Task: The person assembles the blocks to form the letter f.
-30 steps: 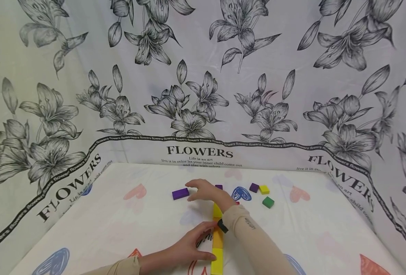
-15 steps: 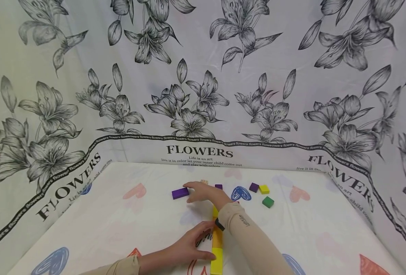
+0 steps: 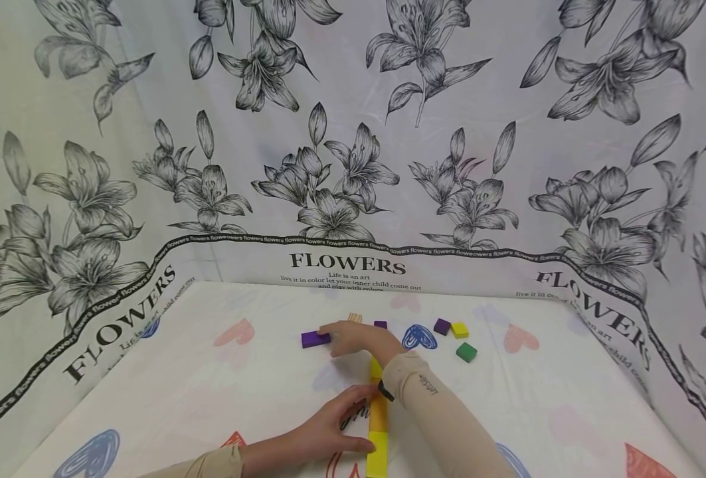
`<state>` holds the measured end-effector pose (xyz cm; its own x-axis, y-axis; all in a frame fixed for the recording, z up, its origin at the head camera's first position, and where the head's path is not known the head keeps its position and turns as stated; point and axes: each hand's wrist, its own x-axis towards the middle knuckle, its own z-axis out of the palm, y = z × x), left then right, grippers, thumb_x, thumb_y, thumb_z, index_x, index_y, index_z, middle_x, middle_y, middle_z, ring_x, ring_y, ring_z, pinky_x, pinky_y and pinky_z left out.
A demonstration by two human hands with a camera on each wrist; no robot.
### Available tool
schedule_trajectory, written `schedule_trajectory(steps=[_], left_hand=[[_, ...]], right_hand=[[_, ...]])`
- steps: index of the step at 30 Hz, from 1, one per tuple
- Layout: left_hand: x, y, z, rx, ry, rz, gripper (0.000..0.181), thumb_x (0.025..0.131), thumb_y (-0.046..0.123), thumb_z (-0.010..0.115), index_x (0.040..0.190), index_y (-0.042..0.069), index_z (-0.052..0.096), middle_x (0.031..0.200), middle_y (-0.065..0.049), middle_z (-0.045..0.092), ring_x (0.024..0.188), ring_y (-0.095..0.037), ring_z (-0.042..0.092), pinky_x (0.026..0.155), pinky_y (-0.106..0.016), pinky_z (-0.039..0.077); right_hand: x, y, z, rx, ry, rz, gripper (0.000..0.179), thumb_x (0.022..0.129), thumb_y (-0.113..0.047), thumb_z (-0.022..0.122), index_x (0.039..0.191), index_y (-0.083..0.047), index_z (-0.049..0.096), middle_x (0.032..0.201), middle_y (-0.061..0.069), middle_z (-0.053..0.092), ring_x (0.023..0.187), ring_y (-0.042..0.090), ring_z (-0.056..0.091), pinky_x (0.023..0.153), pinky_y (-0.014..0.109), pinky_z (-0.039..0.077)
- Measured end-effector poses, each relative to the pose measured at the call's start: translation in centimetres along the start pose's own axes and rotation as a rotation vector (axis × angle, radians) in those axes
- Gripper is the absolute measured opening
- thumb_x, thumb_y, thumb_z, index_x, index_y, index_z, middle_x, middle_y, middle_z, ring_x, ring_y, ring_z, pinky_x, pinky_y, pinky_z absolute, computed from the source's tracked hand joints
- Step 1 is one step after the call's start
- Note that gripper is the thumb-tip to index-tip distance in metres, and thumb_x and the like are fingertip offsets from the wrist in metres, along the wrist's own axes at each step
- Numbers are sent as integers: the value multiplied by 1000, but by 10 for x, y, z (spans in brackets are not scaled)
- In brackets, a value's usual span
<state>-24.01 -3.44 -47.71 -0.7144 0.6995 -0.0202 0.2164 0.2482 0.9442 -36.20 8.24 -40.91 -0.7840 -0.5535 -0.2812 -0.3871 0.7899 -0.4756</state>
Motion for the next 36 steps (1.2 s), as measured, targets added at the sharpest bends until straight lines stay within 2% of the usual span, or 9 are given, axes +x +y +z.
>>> schedule_trajectory(steps=[4, 8, 14, 18, 22, 32, 36], left_hand=[[0, 0, 0, 3, 1, 16, 70, 87, 29, 74, 145, 37, 36, 151, 9, 39, 139, -7, 39, 118, -27, 34], [0, 0, 0, 17, 3, 26, 71, 87, 29, 73, 147, 34, 35, 151, 9, 39, 139, -7, 39, 118, -26, 34], [0, 0, 0, 23, 6, 29, 71, 87, 29, 74, 147, 30, 36, 151, 9, 40, 138, -6, 40, 117, -23, 35], [0, 0, -1, 12, 2, 41, 71, 87, 28, 73, 148, 29, 36, 152, 7, 40, 138, -7, 40, 116, -18, 33], [-1, -1, -1, 7, 1, 51, 70, 88, 28, 73, 148, 27, 37, 152, 6, 40, 139, -8, 40, 116, -16, 33], [0, -1, 1, 31, 7, 35, 69, 87, 30, 73, 147, 28, 38, 151, 7, 41, 137, -6, 41, 117, -25, 35], [1, -2, 1, 37, 12, 37, 69, 87, 30, 73, 147, 28, 38, 151, 8, 40, 138, -7, 41, 118, -27, 35]], right_hand=[[-6, 5, -4, 12, -14, -6, 54, 92, -19, 65, 142, -30, 50, 151, -1, 46, 145, 26, 36, 119, 52, 32], [-9, 11, -7, -6, -16, -32, 49, 93, -18, 63, 140, -28, 53, 148, 0, 50, 141, 26, 42, 117, 49, 36], [-6, 18, -3, 38, 90, -59, 47, 89, -14, 70, 134, -22, 60, 137, 3, 60, 126, 27, 54, 108, 48, 46], [-4, 19, 5, 52, 111, -15, 53, 87, -14, 73, 136, -24, 58, 141, 3, 57, 132, 28, 50, 112, 51, 42], [-3, 18, 9, -13, 133, -22, 48, 87, -16, 73, 132, -24, 60, 139, 1, 59, 134, 26, 49, 114, 50, 39], [2, 25, 18, -61, 271, -79, 36, 86, -12, 73, 121, -18, 69, 125, 0, 68, 123, 23, 58, 110, 44, 45], [-1, 28, 18, 1, 295, -87, 33, 87, -12, 72, 119, -21, 70, 122, -3, 70, 120, 21, 59, 109, 45, 46]])
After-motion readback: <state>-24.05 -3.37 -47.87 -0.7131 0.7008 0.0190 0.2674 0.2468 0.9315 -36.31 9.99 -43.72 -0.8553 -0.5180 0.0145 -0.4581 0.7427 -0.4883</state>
